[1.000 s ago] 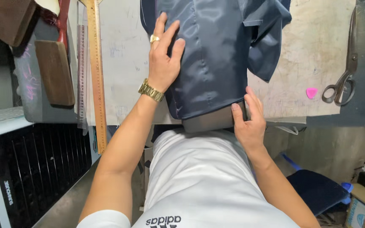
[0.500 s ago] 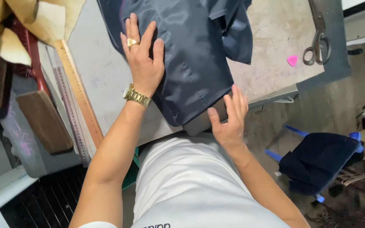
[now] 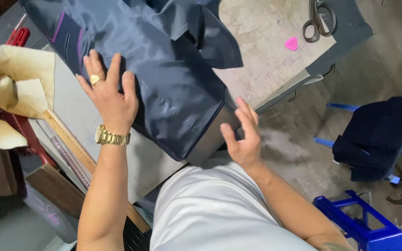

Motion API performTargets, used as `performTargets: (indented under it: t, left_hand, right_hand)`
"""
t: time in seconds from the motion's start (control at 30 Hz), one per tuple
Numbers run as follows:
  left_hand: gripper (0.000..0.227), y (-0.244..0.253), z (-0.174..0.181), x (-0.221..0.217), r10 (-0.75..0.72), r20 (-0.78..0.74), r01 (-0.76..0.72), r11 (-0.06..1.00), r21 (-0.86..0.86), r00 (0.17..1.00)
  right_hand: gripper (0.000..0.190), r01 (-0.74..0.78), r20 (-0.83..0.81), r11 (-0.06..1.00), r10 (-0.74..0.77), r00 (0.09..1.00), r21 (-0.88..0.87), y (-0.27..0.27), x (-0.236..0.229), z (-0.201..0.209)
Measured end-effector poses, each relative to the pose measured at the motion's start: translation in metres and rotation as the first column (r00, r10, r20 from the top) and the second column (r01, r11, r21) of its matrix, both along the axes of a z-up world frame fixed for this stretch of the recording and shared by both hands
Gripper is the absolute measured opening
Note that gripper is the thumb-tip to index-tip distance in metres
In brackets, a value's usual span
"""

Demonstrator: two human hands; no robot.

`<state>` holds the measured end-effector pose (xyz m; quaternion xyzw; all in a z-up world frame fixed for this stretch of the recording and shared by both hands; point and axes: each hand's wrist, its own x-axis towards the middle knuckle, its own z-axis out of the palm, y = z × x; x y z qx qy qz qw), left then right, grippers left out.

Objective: The person marks lines on a piece of dark blue fabric using a ruler and pen, then drapes the fabric over a pressing buck and handles it by hand.

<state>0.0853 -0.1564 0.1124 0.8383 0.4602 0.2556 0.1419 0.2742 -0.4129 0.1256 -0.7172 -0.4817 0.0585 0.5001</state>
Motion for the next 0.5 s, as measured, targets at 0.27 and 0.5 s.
performTargets:
  t: [0.27, 0.5]
  left_hand:
    - [0.043, 0.022, 0.018, 0.03, -0.181, -0.146, 0.176, 0.983, -0.045, 0.973]
    - [0.029, 0.0, 0.025, 0.02, -0.126, 0.11, 0.121, 0.992, 0.047, 0.986]
  right_hand:
    - [0.034, 0.06, -0.802, 0.881, -0.453, 0.389, -0.469, 0.008, 0.049, -0.064]
    - [0.045, -0.012, -0.796, 0.894, -0.392, 0.461, -0.447, 0.02, 0.074, -0.031]
